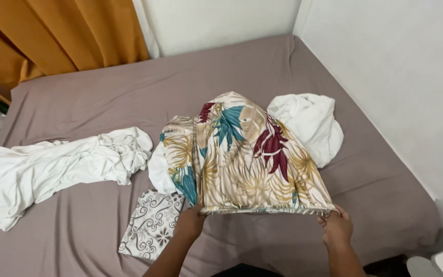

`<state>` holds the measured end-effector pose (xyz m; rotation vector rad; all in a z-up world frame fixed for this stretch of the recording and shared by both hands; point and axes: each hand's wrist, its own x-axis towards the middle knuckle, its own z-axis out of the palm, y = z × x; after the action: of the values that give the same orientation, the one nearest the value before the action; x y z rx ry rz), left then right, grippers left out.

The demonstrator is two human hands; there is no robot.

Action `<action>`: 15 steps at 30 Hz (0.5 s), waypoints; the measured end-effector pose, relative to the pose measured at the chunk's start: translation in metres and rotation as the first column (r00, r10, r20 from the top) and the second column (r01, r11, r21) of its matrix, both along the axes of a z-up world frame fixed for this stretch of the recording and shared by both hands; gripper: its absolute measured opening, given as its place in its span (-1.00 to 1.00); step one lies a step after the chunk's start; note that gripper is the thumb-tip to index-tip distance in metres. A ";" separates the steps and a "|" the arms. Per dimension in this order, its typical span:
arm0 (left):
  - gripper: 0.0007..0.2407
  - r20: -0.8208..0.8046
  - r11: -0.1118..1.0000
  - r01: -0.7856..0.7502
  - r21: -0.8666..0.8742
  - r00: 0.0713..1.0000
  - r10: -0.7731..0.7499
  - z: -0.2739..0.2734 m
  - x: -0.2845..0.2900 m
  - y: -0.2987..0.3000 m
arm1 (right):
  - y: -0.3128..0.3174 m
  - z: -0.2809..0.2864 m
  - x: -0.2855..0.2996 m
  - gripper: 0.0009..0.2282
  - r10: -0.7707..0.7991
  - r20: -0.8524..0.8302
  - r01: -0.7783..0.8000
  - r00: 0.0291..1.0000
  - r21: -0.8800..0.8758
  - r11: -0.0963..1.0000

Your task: The person removes a floral-patterned pillowcase from a long teal bolster pillow on a bed. They pull the fabric off the pillow, place the pillow aside, and then shake and fold the removed pillowcase.

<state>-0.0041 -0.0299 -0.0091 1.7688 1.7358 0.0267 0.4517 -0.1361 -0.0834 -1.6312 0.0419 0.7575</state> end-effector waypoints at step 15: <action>-0.59 0.752 0.719 -0.286 -0.633 -0.005 0.659 0.010 0.018 0.027 | -0.021 0.067 -0.021 -0.74 0.032 0.025 -0.034 0.999 0.124 0.992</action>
<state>0.0135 -0.0026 0.0010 0.4012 1.0722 0.9630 0.4306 -0.1567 -0.0164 -1.5244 -0.0481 0.7520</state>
